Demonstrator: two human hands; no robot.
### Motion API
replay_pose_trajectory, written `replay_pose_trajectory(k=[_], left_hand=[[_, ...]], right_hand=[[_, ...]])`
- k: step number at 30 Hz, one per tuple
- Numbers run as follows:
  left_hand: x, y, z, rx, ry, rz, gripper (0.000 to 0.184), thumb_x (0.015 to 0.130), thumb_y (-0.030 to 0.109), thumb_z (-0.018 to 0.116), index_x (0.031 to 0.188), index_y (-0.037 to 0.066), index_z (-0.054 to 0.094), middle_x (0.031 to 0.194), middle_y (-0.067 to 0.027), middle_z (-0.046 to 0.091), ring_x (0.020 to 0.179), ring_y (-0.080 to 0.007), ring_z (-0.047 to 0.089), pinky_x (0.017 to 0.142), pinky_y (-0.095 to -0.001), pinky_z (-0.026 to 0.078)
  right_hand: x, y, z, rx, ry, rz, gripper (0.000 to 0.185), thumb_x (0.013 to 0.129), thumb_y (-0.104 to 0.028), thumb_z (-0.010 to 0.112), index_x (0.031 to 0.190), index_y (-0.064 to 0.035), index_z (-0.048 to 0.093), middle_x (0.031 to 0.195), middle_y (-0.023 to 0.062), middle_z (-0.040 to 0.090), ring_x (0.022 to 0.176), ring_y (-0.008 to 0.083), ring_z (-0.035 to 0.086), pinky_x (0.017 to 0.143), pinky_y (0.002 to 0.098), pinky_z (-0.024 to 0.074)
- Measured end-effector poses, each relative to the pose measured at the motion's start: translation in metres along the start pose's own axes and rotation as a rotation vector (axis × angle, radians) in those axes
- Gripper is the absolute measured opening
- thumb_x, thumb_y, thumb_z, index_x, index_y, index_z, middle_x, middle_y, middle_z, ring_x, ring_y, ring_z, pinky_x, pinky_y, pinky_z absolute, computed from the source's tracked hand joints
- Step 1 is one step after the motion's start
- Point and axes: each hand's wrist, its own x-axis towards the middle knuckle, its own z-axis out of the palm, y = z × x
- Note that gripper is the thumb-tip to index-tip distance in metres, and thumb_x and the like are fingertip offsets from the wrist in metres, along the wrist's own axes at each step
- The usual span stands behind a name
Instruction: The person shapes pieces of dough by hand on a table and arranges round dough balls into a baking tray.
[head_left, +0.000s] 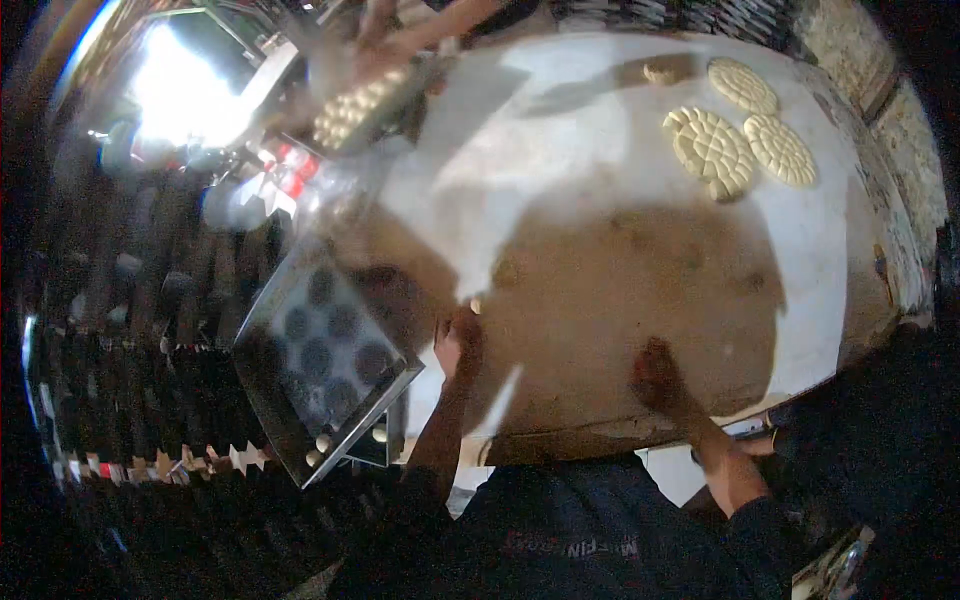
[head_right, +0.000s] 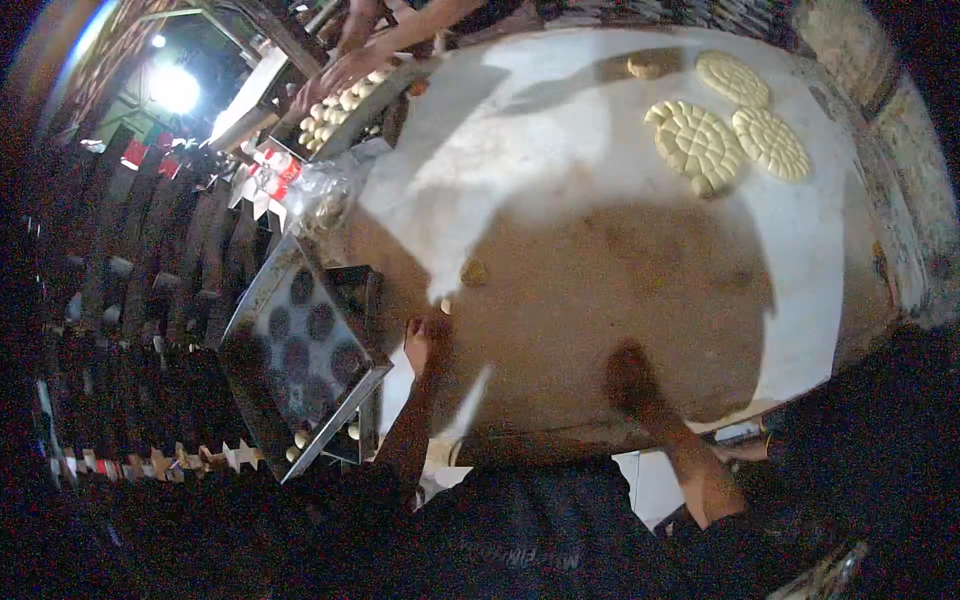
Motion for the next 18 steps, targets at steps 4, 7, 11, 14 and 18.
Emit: replay_pose_trajectory(k=[4, 7, 11, 14, 18], left_hand=[[0.013, 0.003, 0.008, -0.020, -0.086, -0.110, 0.018, 0.085, 0.020, 0.059, 0.092, 0.004, 0.061, 0.084, -0.0159, 0.062, 0.085, -0.0315, 0.059, 0.069, -0.0436, 0.050], [-0.024, -0.024, 0.048, -0.036, -0.132, -0.117, 0.018, 0.088, 0.023, 0.057, 0.091, 0.006, 0.061, 0.080, -0.0136, 0.062, 0.079, -0.0273, 0.060, 0.066, -0.0394, 0.050], [-0.048, 0.018, -0.023, -0.383, -0.061, 0.029, 0.017, 0.085, 0.017, 0.063, 0.096, 0.005, 0.058, 0.074, -0.0098, 0.062, 0.056, -0.0192, 0.052, 0.053, -0.0345, 0.045], [-0.090, 0.024, -0.032, -0.788, -0.149, -0.102, 0.025, 0.082, 0.012, 0.065, 0.104, 0.005, 0.056, 0.075, -0.0084, 0.063, 0.047, -0.0177, 0.049, 0.048, -0.0316, 0.042], [-0.110, 0.044, -0.097, -0.802, -0.350, -0.038, 0.031, 0.084, 0.018, 0.063, 0.111, 0.005, 0.056, 0.085, -0.0101, 0.065, 0.056, -0.0235, 0.057, 0.055, -0.0343, 0.047]], right_hand=[[0.021, 0.024, -0.038, -0.033, 0.963, 0.139, 0.020, 0.087, -0.014, 0.052, 0.094, 0.0048, 0.050, 0.099, 0.0256, 0.048, 0.095, 0.0423, 0.047, 0.093, 0.0503, 0.0346], [0.060, 0.020, -0.024, -0.062, 1.157, 0.201, 0.018, 0.087, -0.014, 0.053, 0.091, 0.0035, 0.051, 0.092, 0.0226, 0.050, 0.087, 0.0388, 0.048, 0.083, 0.0488, 0.0373], [0.042, -0.016, -0.003, 0.035, 1.065, 0.180, 0.020, 0.089, -0.019, 0.054, 0.083, 0.0000, 0.051, 0.079, 0.0154, 0.053, 0.076, 0.0318, 0.050, 0.073, 0.0464, 0.0408], [0.012, -0.086, -0.025, 0.727, 0.661, 0.113, 0.026, 0.090, -0.026, 0.053, 0.083, -0.0015, 0.053, 0.078, 0.0133, 0.054, 0.072, 0.0283, 0.052, 0.073, 0.0445, 0.0439], [0.048, -0.198, 0.018, 0.372, 0.960, -0.670, 0.030, 0.091, -0.032, 0.050, 0.093, -0.0030, 0.058, 0.087, 0.0151, 0.060, 0.078, 0.0278, 0.058, 0.075, 0.0417, 0.0463]])
